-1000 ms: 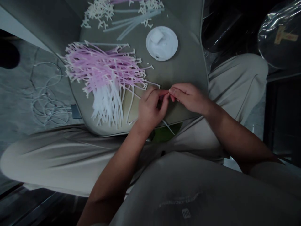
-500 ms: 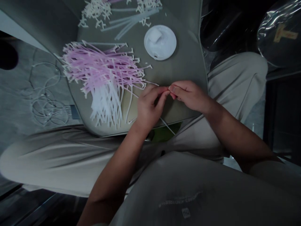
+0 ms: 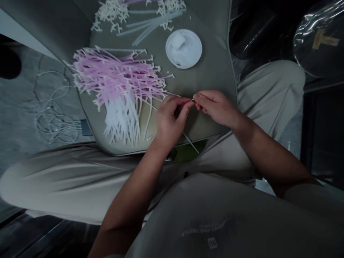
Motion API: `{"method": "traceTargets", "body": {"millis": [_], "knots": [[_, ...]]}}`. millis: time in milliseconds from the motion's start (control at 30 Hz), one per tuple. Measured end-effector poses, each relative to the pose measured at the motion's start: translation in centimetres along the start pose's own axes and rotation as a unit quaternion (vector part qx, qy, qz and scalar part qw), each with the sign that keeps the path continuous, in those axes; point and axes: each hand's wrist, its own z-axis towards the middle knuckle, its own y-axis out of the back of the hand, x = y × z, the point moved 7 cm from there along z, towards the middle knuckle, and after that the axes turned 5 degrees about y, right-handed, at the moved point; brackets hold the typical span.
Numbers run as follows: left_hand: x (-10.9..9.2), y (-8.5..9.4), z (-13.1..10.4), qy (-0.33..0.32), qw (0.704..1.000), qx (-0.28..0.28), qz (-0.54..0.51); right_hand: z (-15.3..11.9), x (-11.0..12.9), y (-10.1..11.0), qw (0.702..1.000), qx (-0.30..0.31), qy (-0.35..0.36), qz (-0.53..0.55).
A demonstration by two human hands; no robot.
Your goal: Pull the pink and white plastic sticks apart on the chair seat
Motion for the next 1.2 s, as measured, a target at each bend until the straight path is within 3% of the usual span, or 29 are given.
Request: {"method": "traceTargets", "body": {"millis": [233,400,733,1200], "knots": [[-0.4,-0.3,0.0,-0.018,0.998,0.035,0.044,0.0,-0.7,0.2,0.998,-0.007,-0.035,0.051],[0.0,-0.4,-0.1,0.017,0.996,0.045,0.071,-0.1,-0.4,0.1,0.998,-0.002,-0.022,0.052],[0.8,-0.7,-0.7,-0.008,0.999,0.006,0.048,-0.3,-0.1,-0.4,1.000,-0.007,0.002,-0.003],[0.6,-0.9,-1.0,-0.044,0.998,0.007,0.034,-0.4,-0.2,-0.6,1.000,0.005,-0.006,0.007]]}}
